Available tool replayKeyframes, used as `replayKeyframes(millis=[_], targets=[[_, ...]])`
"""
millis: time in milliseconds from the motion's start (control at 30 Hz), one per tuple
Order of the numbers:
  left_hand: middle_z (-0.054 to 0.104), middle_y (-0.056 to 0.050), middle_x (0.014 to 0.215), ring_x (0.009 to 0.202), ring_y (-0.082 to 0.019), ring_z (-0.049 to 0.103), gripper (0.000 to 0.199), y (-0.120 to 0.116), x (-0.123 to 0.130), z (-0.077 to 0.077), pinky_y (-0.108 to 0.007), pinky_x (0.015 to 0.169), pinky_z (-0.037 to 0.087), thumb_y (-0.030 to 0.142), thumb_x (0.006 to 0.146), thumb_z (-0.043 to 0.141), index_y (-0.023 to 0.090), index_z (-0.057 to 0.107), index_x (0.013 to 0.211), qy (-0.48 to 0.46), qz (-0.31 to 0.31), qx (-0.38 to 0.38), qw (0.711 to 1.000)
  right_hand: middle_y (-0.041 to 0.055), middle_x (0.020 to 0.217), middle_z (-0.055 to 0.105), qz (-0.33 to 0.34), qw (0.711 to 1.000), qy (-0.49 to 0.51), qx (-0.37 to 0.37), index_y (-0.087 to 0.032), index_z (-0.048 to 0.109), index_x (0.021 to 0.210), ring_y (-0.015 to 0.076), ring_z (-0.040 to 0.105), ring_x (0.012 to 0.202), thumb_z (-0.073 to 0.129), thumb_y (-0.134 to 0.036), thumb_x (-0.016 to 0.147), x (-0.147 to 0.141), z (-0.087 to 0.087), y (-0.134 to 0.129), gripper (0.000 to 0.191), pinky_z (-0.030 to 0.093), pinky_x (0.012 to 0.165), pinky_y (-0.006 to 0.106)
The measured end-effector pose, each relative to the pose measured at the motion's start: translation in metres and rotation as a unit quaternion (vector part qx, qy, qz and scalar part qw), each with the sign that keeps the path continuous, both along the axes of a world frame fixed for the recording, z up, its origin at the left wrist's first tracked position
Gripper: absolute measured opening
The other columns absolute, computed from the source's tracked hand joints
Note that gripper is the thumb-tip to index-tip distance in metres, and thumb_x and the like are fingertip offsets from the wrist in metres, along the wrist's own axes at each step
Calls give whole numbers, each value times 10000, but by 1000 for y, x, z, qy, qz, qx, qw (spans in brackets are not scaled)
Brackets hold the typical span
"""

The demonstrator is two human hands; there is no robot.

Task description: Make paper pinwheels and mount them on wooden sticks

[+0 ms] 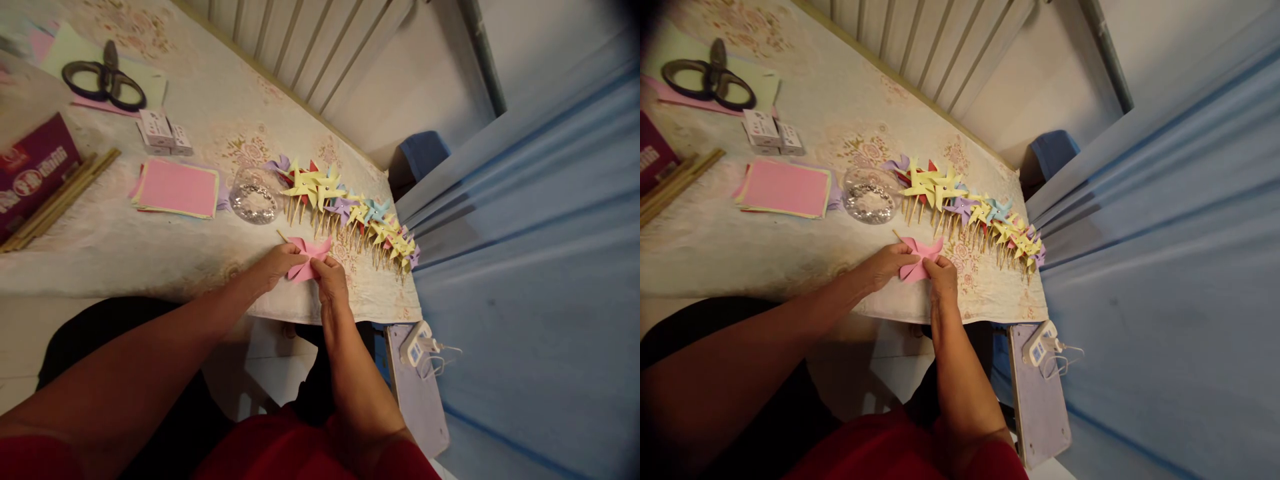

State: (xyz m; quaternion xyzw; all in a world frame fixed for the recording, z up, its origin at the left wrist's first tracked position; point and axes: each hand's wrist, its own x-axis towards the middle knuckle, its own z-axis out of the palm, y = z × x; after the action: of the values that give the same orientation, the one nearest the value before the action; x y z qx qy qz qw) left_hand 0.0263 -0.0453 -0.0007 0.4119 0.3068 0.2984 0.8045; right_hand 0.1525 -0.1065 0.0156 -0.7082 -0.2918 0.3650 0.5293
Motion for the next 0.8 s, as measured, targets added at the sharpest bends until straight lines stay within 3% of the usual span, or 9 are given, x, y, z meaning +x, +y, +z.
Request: replayKeyframes(millis=[267, 500, 633, 733, 800], targets=[[502, 42, 568, 502, -79, 415, 163, -1, 0, 9, -223, 503, 264, 228, 671, 699, 157, 552, 661, 12, 12, 2, 1000, -61, 565, 536, 22, 1000, 12, 6, -194, 579, 624, 93, 410, 532, 712, -361, 579, -1, 0, 1, 218, 356, 560, 236], [502, 35, 552, 507, -82, 410, 155, 0, 0, 8, -221, 497, 272, 231, 662, 689, 165, 550, 642, -5, 22, 4, 1000, -63, 588, 514, 19, 1000, -9, 13, -191, 583, 657, 94, 413, 547, 730, -380, 618, -2, 2, -1, 243, 364, 564, 233], [528, 33, 573, 527, -92, 429, 109, 1, -3, 13, -227, 521, 314, 222, 662, 643, 179, 543, 655, -28, 41, -7, 999, 8, 800, 638, -71, 988, -129, 50, -186, 660, 890, 151, 557, 718, 681, -415, 696, -1, 7, -10, 301, 463, 707, 279], [530, 35, 578, 528, -93, 429, 124, 3, -4, 14, -230, 521, 315, 227, 649, 631, 188, 515, 637, -42, 49, -17, 998, 71, 931, 663, -154, 956, -242, 66, -190, 643, 987, 197, 596, 855, 601, -410, 765, -7, 6, -25, 316, 486, 842, 335], [517, 37, 578, 528, -96, 427, 131, 4, -3, 11, -230, 513, 308, 244, 652, 628, 194, 508, 647, -42, 57, -17, 997, 91, 951, 655, -165, 934, -306, 77, -198, 633, 1041, 208, 592, 860, 535, -408, 824, -14, 0, -37, 317, 487, 863, 356]])
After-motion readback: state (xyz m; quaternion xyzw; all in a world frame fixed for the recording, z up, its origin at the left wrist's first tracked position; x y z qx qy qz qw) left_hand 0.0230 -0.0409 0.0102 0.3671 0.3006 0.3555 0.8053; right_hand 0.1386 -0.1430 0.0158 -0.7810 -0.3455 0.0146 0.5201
